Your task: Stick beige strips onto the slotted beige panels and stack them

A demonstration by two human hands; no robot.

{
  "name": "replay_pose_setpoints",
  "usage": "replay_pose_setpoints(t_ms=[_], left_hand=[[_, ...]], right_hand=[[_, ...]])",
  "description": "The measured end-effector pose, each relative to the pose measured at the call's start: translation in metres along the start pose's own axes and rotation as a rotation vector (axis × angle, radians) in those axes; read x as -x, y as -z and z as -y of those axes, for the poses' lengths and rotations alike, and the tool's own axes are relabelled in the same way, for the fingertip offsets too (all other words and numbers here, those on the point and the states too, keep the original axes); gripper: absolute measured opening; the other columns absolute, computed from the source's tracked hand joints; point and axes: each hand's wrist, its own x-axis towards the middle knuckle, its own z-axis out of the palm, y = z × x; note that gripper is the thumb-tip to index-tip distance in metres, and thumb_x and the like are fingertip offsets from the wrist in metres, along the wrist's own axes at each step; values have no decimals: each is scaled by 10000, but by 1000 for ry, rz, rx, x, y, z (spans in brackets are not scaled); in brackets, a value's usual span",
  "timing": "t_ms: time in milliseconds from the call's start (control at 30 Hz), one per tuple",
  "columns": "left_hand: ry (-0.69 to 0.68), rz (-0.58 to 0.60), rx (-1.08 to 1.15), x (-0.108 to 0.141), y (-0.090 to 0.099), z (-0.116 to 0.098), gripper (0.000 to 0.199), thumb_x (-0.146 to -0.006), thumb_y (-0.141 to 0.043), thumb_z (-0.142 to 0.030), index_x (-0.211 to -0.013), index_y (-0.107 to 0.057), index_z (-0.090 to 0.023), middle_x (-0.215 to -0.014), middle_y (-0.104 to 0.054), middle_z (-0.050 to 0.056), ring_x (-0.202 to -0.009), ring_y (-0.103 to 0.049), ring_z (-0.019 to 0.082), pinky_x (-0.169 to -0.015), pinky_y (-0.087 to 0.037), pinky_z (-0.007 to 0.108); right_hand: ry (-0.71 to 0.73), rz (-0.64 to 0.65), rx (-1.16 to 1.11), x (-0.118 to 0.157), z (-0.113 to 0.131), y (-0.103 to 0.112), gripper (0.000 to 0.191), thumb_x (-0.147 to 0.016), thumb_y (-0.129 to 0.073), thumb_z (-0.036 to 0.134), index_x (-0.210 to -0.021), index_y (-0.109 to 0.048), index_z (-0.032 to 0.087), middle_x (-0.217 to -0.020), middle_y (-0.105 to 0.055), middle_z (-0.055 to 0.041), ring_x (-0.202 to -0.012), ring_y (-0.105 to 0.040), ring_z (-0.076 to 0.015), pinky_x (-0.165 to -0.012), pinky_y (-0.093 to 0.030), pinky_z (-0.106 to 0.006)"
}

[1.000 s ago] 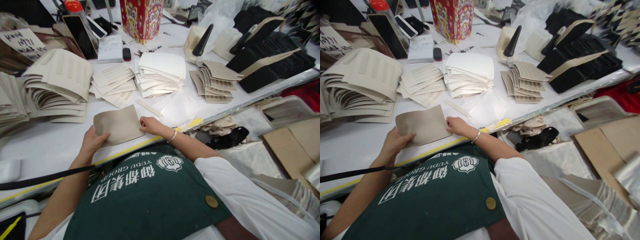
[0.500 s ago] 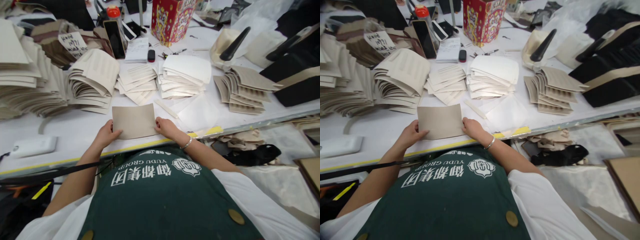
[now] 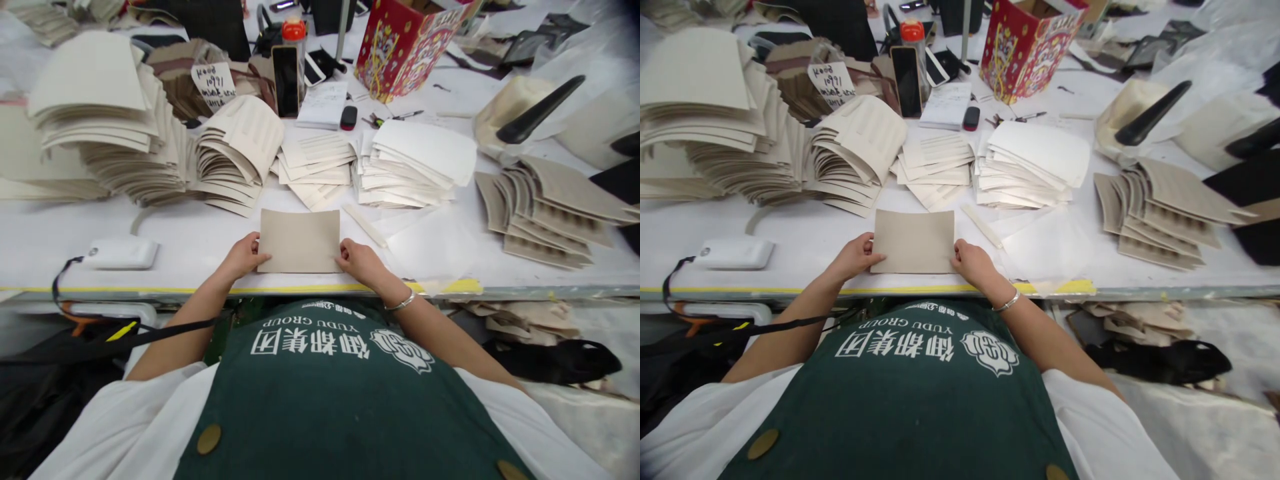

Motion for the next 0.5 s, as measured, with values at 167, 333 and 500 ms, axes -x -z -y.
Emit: replay_pose_setpoints(t_ms=[167, 333, 500], left_hand=[[-46, 4, 4, -1, 0, 6, 504, -581, -661, -277, -1034, -472, -159, -838, -647, 44, -667, -620, 184, -508, -489, 263], [-37, -6, -22, 0, 0, 8, 503, -591, -660, -270, -1048, -480, -162, -830, -654, 40, -642, -615, 178, -466, -463, 235], [-59, -82, -136, 2, 0, 10, 477, -584, -682, -278, -1022, -525, -175, -810, -662, 24, -665, -608, 174, -515, -475, 244]], right_hand=[[1, -19, -13, 1, 1, 1, 106, -803, -554, 178, -896, -503, 169, -749, -633, -14, -675, -562, -150, -591, -336, -222], [2, -16, -11, 2, 2, 2, 106, -805, -555, 181, -898, -505, 168, -757, -632, -14, -674, -561, -143, -591, -337, -220], [1, -21, -7, 1, 1, 0, 99, -812, -551, 191, -898, -507, 171, -762, -634, -12, -675, -563, -139, -588, -339, -218]])
